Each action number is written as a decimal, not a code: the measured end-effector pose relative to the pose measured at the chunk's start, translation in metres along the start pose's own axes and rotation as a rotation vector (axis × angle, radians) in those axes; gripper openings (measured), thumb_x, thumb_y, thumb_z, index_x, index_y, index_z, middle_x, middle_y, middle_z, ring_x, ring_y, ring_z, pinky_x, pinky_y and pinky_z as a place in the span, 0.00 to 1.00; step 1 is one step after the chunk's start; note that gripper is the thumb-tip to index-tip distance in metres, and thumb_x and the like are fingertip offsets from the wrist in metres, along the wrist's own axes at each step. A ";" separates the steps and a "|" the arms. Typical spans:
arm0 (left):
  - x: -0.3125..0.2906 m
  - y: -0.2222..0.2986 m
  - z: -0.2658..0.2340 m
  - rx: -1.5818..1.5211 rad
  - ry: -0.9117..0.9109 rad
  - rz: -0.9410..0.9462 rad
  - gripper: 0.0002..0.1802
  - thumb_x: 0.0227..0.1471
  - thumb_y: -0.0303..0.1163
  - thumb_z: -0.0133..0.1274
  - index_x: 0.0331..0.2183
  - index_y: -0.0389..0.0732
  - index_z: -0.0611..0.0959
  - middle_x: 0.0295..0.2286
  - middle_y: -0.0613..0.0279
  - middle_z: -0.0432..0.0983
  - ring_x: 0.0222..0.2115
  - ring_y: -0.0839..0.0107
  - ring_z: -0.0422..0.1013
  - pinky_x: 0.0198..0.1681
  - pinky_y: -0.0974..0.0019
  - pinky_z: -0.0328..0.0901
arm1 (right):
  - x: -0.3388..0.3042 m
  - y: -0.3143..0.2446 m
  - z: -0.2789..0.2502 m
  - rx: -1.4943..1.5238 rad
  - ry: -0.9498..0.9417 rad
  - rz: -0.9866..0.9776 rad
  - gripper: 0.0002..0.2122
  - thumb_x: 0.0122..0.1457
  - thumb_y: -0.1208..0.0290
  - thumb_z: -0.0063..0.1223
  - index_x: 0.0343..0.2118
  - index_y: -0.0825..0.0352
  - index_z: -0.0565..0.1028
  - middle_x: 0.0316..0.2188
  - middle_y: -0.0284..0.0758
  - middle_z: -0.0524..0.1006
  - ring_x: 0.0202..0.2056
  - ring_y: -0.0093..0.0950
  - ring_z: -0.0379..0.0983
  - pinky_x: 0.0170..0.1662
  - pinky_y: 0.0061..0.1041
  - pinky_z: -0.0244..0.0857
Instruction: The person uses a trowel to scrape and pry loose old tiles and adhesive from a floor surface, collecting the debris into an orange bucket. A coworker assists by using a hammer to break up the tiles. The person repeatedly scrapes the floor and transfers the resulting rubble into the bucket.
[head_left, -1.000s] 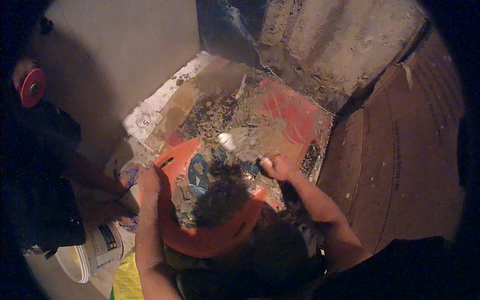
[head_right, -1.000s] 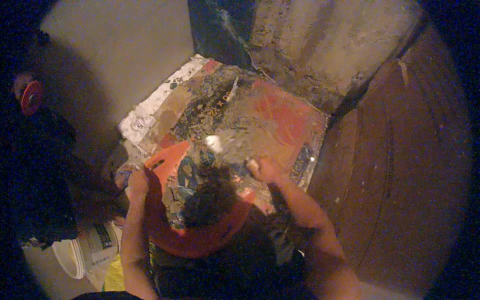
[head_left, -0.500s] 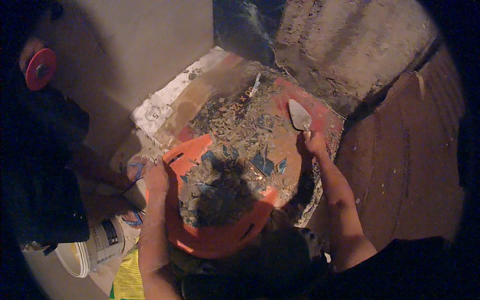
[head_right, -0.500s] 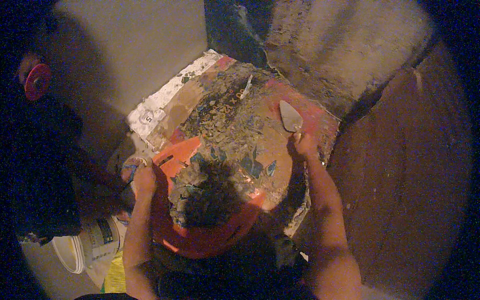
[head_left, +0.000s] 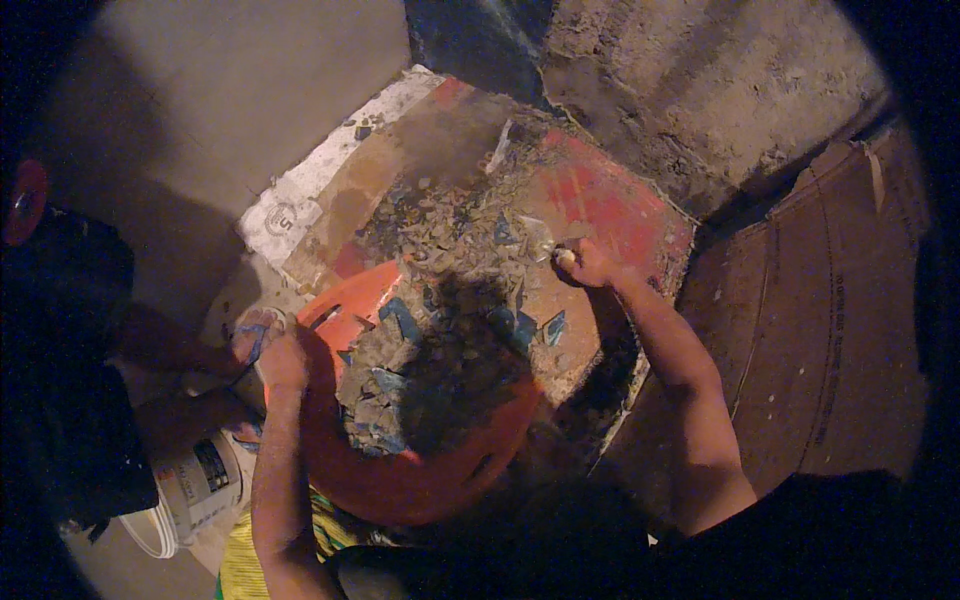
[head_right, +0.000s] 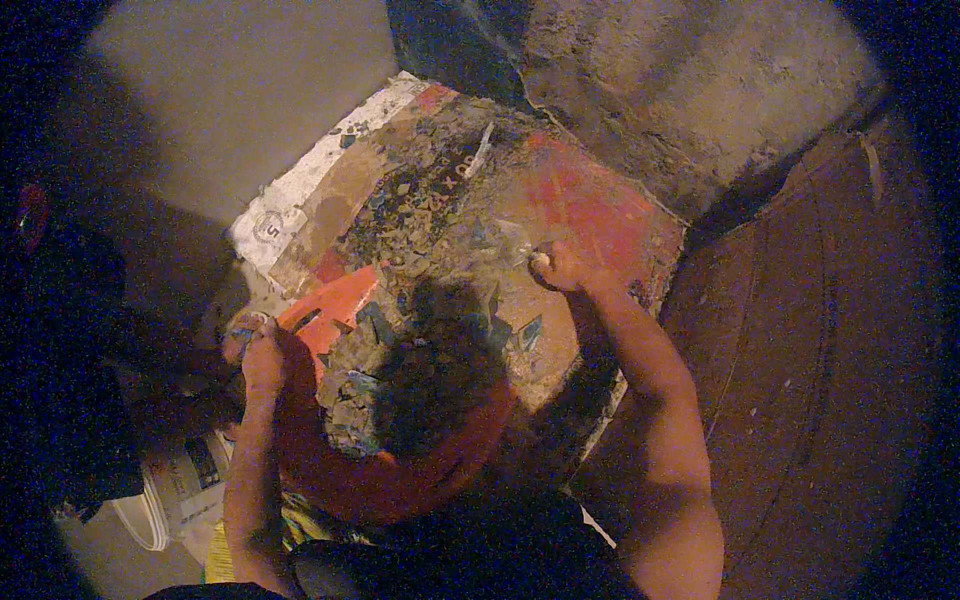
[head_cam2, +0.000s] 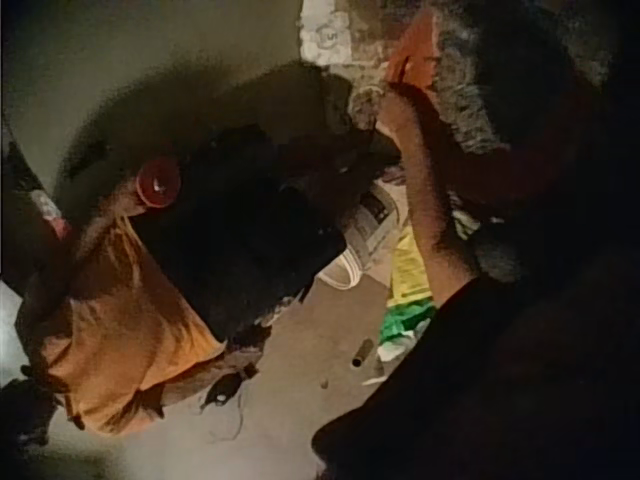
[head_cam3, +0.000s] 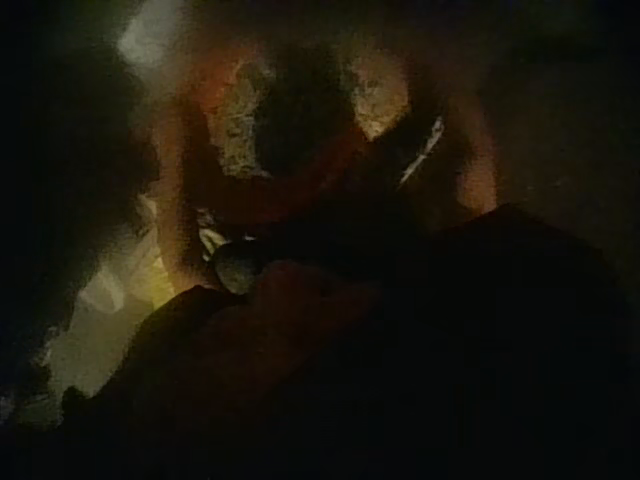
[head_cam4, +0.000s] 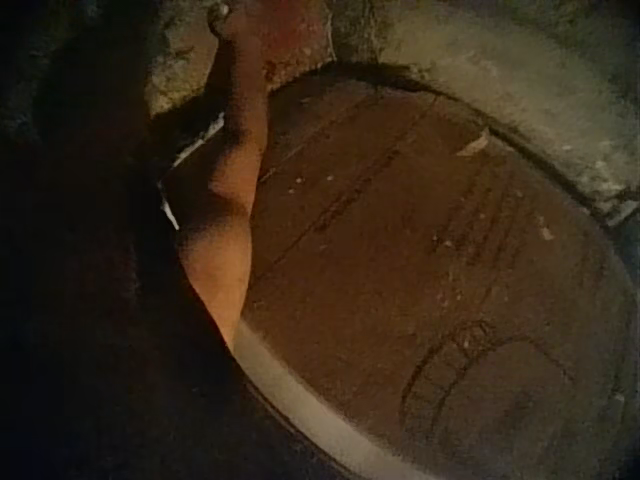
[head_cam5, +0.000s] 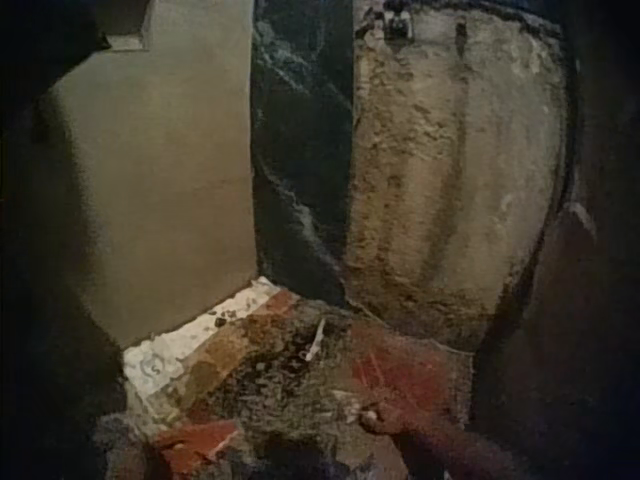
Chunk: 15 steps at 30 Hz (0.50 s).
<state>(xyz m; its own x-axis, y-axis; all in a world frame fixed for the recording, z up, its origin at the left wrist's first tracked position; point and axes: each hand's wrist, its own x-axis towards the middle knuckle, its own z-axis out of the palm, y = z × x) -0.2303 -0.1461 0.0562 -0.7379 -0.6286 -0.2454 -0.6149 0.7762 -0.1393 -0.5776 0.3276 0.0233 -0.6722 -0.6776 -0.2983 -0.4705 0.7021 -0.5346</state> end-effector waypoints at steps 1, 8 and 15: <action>0.001 -0.003 0.001 0.004 0.004 0.003 0.29 0.56 0.29 0.48 0.60 0.45 0.71 0.53 0.45 0.72 0.51 0.49 0.71 0.51 0.53 0.71 | 0.005 -0.001 0.006 0.055 -0.052 -0.029 0.11 0.59 0.63 0.54 0.36 0.67 0.78 0.28 0.43 0.80 0.31 0.40 0.78 0.37 0.41 0.70; 0.005 -0.014 0.017 0.012 0.051 0.027 0.29 0.56 0.29 0.48 0.61 0.47 0.71 0.54 0.49 0.72 0.54 0.50 0.70 0.53 0.54 0.70 | 0.004 -0.022 0.062 0.091 0.045 -0.297 0.09 0.60 0.65 0.55 0.33 0.67 0.76 0.22 0.40 0.78 0.25 0.35 0.76 0.31 0.37 0.68; 0.001 -0.018 0.018 -0.012 0.050 0.009 0.30 0.55 0.28 0.48 0.61 0.45 0.71 0.54 0.45 0.72 0.56 0.49 0.68 0.56 0.54 0.67 | -0.045 -0.080 0.024 -0.103 -0.067 -0.273 0.14 0.63 0.58 0.51 0.38 0.65 0.76 0.24 0.45 0.78 0.27 0.43 0.78 0.32 0.43 0.70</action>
<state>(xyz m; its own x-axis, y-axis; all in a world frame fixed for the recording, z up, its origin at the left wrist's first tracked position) -0.2146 -0.1597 0.0409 -0.7560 -0.6238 -0.1985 -0.6114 0.7812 -0.1261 -0.4957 0.2967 0.0603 -0.4749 -0.8552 -0.2077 -0.6865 0.5077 -0.5206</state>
